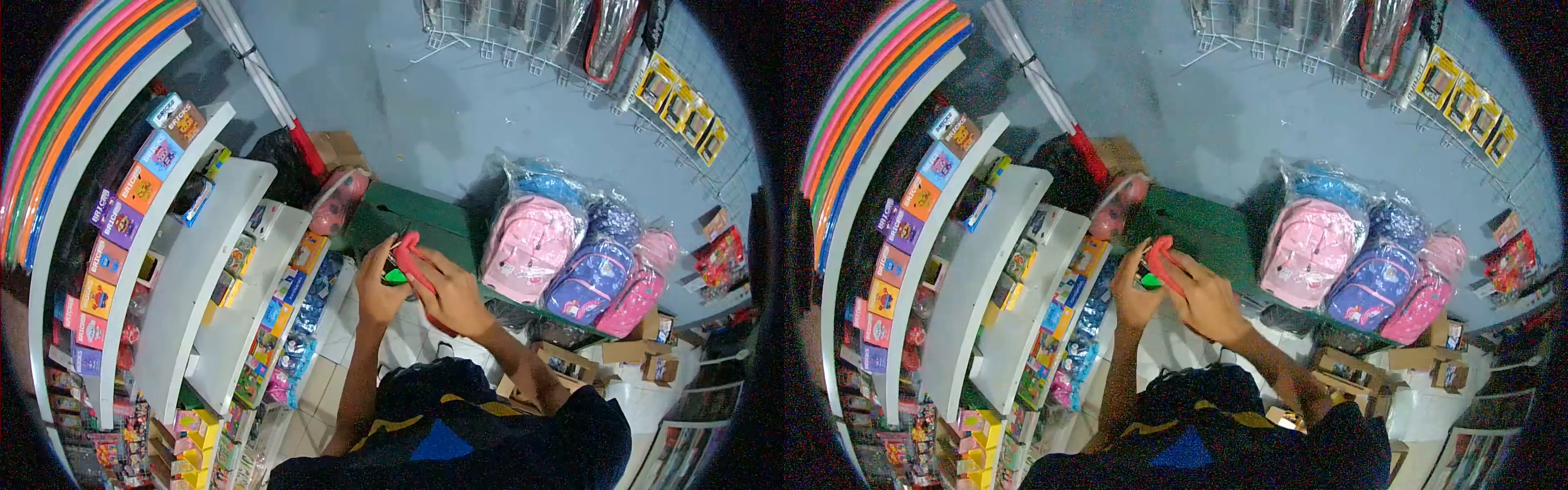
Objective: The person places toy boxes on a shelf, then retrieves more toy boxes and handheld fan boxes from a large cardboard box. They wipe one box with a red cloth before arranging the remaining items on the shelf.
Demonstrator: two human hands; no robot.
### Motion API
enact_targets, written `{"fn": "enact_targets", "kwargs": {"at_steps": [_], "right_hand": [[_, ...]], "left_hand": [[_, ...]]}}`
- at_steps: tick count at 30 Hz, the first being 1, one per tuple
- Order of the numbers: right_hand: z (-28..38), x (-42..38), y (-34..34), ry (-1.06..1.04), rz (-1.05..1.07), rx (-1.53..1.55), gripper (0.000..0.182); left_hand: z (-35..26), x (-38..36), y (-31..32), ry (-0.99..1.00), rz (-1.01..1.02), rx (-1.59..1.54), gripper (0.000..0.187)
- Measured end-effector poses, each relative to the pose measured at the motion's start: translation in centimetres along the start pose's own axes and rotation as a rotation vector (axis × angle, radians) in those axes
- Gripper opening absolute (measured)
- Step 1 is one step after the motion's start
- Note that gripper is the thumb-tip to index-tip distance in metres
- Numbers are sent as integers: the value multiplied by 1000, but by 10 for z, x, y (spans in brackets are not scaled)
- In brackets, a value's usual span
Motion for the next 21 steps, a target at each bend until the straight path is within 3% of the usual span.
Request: {"fn": "enact_targets", "kwargs": {"at_steps": [1, 4, 5, 7, 10, 12, 13, 21], "right_hand": [[0, -5, -2, -24, 83, -17, 26], [-45, -15, -14, 316, 172, 384, 29], [-49, -11, -16, 385, 17, 496, 30], [-57, -9, -20, 524, -297, 707, 32], [-51, -10, 16, 59, -287, 240, 39], [-29, -10, 44, 68, -209, 285, 47], [-36, -11, 53, 97, -253, 357, 50], [-29, -14, 47, 184, -211, 336, 37]], "left_hand": [[6, -5, -1, 65, -17, 15, 71], [46, -31, 12, -170, -162, -411, 67], [28, -25, 10, -219, -160, -596, 59], [28, -27, 14, -334, -194, -668, 53], [12, -30, 28, -495, -291, -672, 41], [3, -27, 39, -543, -311, -624, 40], [12, -25, 40, -450, -238, -516, 40], [35, -31, 54, -721, -446, -960, 46]]}}
Point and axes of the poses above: each hand's wrist, its own x-axis towards the middle knuckle, its own y-axis out of the palm, z = x × y, the point moved 2 cm from there along x, towards the middle knuckle, and after that the axes turned 2 degrees about y, right-handed, at the moved point
